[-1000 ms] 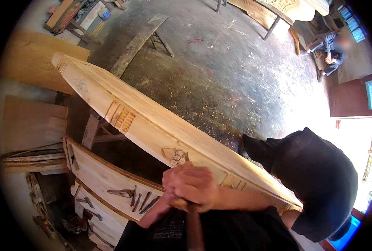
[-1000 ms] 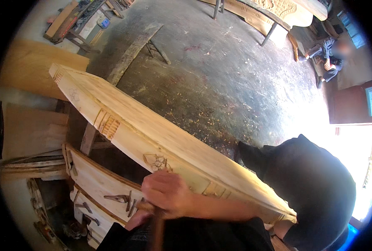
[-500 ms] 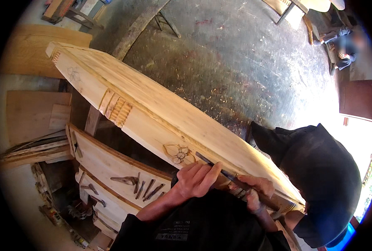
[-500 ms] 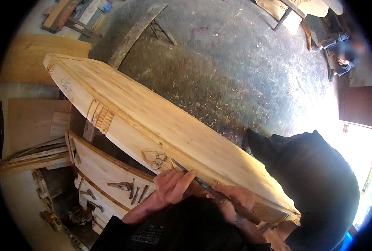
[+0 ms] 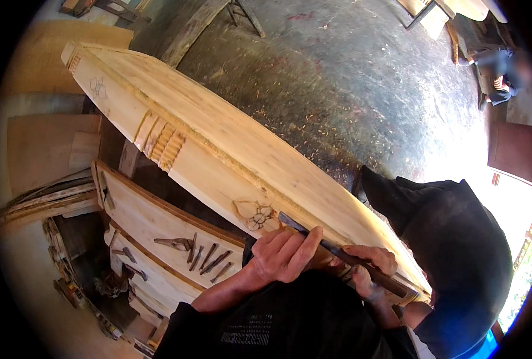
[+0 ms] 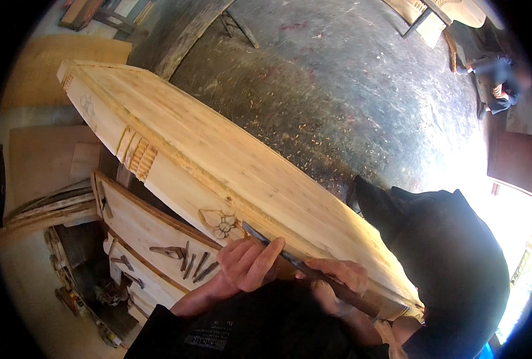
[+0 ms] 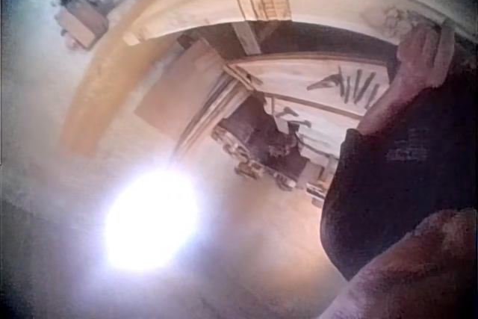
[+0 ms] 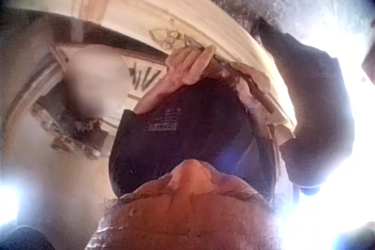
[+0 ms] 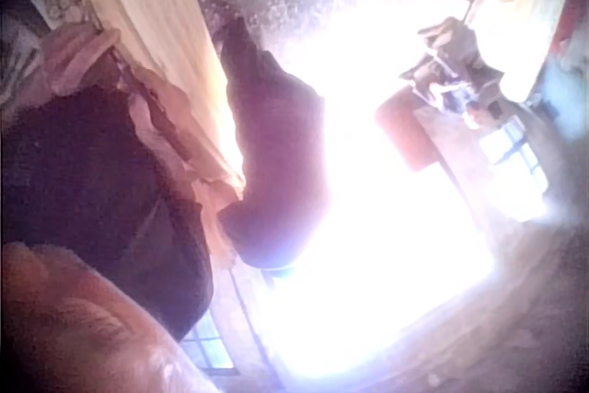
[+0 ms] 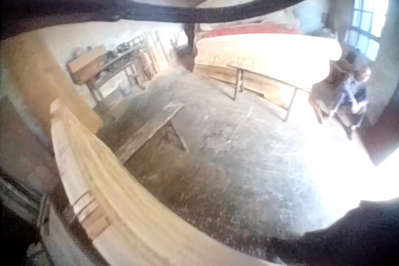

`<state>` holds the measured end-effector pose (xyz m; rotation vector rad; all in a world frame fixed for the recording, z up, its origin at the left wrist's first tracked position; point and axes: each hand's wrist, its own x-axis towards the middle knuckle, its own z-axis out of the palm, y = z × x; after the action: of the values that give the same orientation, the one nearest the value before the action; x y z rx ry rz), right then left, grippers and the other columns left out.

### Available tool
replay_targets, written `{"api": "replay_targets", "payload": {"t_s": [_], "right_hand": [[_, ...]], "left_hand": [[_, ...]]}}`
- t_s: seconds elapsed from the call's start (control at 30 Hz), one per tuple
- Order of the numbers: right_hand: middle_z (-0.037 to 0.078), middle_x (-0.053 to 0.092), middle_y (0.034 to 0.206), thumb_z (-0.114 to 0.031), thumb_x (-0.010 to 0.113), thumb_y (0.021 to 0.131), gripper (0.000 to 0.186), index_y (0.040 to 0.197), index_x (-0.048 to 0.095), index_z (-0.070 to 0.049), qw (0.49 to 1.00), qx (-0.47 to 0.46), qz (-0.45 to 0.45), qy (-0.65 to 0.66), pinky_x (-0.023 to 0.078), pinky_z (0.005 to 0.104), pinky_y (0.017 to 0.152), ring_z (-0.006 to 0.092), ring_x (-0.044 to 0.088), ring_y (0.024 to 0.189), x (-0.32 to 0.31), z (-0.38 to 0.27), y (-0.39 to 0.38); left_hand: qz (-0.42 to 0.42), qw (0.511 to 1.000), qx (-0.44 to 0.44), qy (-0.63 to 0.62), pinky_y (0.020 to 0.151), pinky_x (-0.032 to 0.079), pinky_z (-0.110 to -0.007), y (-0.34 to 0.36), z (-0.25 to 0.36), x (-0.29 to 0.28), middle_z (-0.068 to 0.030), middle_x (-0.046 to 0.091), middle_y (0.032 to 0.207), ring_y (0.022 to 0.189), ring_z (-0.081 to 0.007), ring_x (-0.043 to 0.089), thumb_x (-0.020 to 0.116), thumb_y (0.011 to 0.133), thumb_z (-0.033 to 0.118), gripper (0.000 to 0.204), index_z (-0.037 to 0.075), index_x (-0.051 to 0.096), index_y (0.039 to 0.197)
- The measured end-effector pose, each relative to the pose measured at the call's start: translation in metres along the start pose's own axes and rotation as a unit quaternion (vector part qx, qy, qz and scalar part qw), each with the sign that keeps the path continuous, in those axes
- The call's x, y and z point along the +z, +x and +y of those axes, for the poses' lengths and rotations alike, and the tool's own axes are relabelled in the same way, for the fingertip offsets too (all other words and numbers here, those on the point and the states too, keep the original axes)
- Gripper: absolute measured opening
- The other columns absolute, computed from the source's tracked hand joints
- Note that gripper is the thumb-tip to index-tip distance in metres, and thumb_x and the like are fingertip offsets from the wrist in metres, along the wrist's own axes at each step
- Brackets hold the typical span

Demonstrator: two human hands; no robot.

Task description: The person uses a chisel to carve detailed floral patterns into a long piece of light-colored wood, periodically wiping away wood shavings and checking the progress by hand.

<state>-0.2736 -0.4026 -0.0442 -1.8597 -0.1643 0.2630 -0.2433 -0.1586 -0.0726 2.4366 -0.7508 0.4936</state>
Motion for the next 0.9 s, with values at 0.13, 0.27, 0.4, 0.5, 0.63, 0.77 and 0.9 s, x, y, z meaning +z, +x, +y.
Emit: {"api": "replay_targets", "payload": {"t_s": [0.13,0.27,0.4,0.5,0.63,0.77,0.9], "right_hand": [[0.009,0.082,0.087,-0.014,0.068,0.095,0.020,0.111,0.069,-0.002,1.000,-0.012,0.009,0.008,0.065,0.0361,0.072,0.0240,0.081,0.078,0.007,-0.002,0.005],[0.012,0.081,0.085,-0.012,0.067,0.097,0.018,0.109,0.068,0.000,0.999,-0.028,0.010,0.012,0.065,0.0360,0.073,0.0258,0.081,0.078,0.008,-0.006,0.011],[0.010,0.080,0.080,-0.025,0.060,0.106,0.026,0.109,0.065,0.000,0.999,-0.033,0.007,0.007,0.063,0.0330,0.077,0.0231,0.080,0.076,0.009,-0.011,0.017],[0.012,0.080,0.079,-0.024,0.059,0.106,0.025,0.108,0.065,-0.001,0.998,0.026,0.032,0.043,0.063,0.0327,0.077,0.0236,0.080,0.074,0.017,-0.008,0.011],[0.014,0.081,0.086,-0.022,0.060,0.104,0.022,0.108,0.066,-0.001,0.998,-0.014,0.020,0.053,0.063,0.0340,0.078,0.0239,0.080,0.077,0.015,-0.007,0.013],[0.014,0.081,0.094,-0.021,0.062,0.099,0.021,0.104,0.070,-0.002,1.000,-0.004,0.026,0.010,0.063,0.0366,0.080,0.0245,0.079,0.082,0.016,-0.008,0.008],[0.018,0.080,0.101,-0.017,0.063,0.101,0.023,0.116,0.068,-0.001,1.000,-0.002,-0.007,0.013,0.065,0.0408,0.084,0.0285,0.080,0.089,0.011,-0.005,0.010]], "left_hand": [[0.007,1.000,-0.007,0.002,0.050,0.043,-0.025,0.000,-0.001,0.001,0.0022,0.048,0.070,0.058,-0.0095,0.052,0.071,0.084,0.008,0.046,-0.005,0.071,0.128],[0.003,1.000,-0.014,0.001,0.050,0.044,-0.025,-0.002,-0.001,0.000,0.0023,0.047,0.069,0.058,-0.0098,0.053,0.072,0.083,0.007,0.046,-0.005,0.071,0.127],[0.013,1.000,-0.022,-0.002,0.050,0.043,-0.025,0.000,0.000,0.001,0.0025,0.047,0.069,0.057,-0.0098,0.052,0.072,0.082,0.006,0.046,-0.005,0.072,0.126],[0.015,1.000,-0.024,0.000,0.050,0.043,-0.025,0.000,0.000,0.002,0.0027,0.047,0.069,0.057,-0.0098,0.052,0.071,0.080,0.006,0.046,-0.005,0.072,0.125],[0.008,0.999,-0.031,0.003,0.049,0.041,-0.025,0.000,0.001,0.000,0.0029,0.047,0.068,0.056,-0.0098,0.051,0.069,0.078,0.006,0.046,-0.005,0.074,0.122],[0.021,0.999,-0.036,0.011,0.049,0.040,-0.025,-0.004,0.002,0.004,0.0026,0.046,0.067,0.055,-0.0100,0.050,0.070,0.082,0.007,0.040,-0.006,0.075,0.119],[0.016,0.999,-0.046,0.000,0.049,0.040,-0.025,0.000,0.003,0.004,0.0023,0.045,0.066,0.055,-0.0102,0.050,0.070,0.089,0.010,0.035,-0.006,0.075,0.119]]}}
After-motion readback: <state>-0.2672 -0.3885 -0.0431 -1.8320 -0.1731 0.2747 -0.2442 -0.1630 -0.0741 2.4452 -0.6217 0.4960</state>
